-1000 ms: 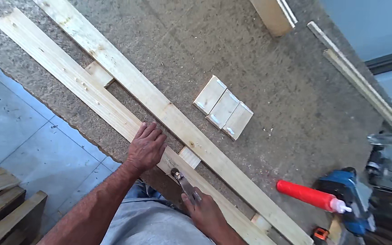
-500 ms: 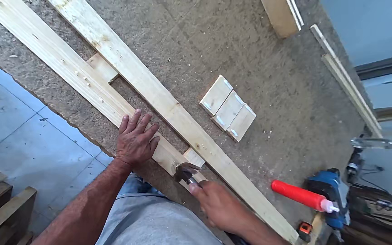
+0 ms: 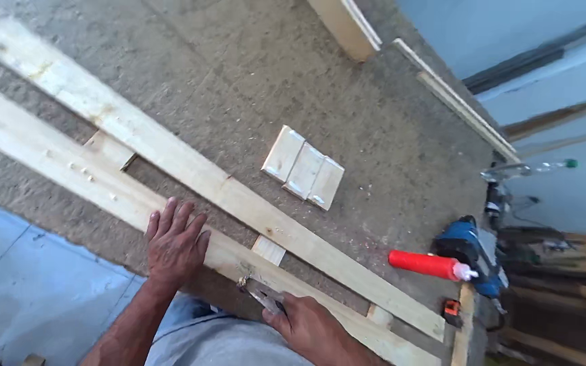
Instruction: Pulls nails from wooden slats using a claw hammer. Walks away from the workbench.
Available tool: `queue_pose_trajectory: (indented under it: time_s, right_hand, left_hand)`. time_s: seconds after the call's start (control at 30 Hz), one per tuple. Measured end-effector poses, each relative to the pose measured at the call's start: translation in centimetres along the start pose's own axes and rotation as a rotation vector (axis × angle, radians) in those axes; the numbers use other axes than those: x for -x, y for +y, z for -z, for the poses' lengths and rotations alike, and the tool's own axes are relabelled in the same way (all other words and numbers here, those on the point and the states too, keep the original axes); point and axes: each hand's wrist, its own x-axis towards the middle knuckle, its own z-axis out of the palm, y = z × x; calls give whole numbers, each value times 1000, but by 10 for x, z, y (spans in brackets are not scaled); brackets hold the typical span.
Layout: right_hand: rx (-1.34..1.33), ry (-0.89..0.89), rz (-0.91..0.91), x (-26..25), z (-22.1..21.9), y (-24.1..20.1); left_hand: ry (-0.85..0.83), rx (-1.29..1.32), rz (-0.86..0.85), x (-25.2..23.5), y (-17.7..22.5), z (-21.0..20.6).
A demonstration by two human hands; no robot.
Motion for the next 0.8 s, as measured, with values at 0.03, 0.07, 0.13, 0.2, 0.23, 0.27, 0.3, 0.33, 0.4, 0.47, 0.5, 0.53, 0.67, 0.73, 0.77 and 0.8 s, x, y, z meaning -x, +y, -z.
queue_pose_trajectory:
  time_s: [0.03, 0.07, 0.13, 0.2, 0.23, 0.27, 0.3, 0.33, 0.4, 0.47, 0.5, 0.53, 0.67, 0.73, 0.77, 0.8]
  right_hand:
    - [-69, 84, 10, 4, 16, -6]
    - [-148, 163, 12, 8, 35, -12]
    - [-339, 290, -28, 11, 70, -17]
    - [-493, 372, -94, 14, 95, -16]
    - [-539, 419, -109, 14, 103, -14]
    - [-574, 471, -106, 12, 109, -13]
    - [-603, 516, -96, 8, 112, -12]
    - [-620, 532, -91, 2, 112, -10]
    - [-584, 420, -145, -15, 101, 0]
    - [-424, 121, -285, -29, 92, 12]
    - [-330, 15, -333, -30, 93, 13]
    - [-264, -17, -352, -26, 100, 12]
    - [-315, 222, -318, 10, 123, 8]
    - [-406, 319, -279, 22, 128, 3]
    - [-445, 331, -258, 26, 125, 0]
    - [-473, 330, -241, 29, 116, 0]
  left_hand:
    - [-22, 3, 13, -3, 3, 4]
    - [-53, 14, 36, -6, 6, 9]
    - [-83, 84, 57, -15, 20, 21]
    - [-60, 121, -14, -26, 37, 19]
    - [-65, 111, -77, -32, 44, 11]
    - [-111, 89, -130, -37, 51, 2]
    - [-185, 43, -163, -41, 55, -6]
    - [-252, -24, -177, -44, 59, -12]
    - [-306, -82, -169, -49, 61, -17]
    - [-316, -88, -157, -50, 61, -17]
    - [-307, -87, -155, -51, 61, -17]
    - [-289, -85, -157, -53, 61, -18]
    - [-268, -85, -154, -53, 62, -16]
    - [-263, -54, -153, -53, 63, -9]
    - [-251, -21, -161, -51, 61, -5]
    - [-241, 23, -174, -50, 59, 0]
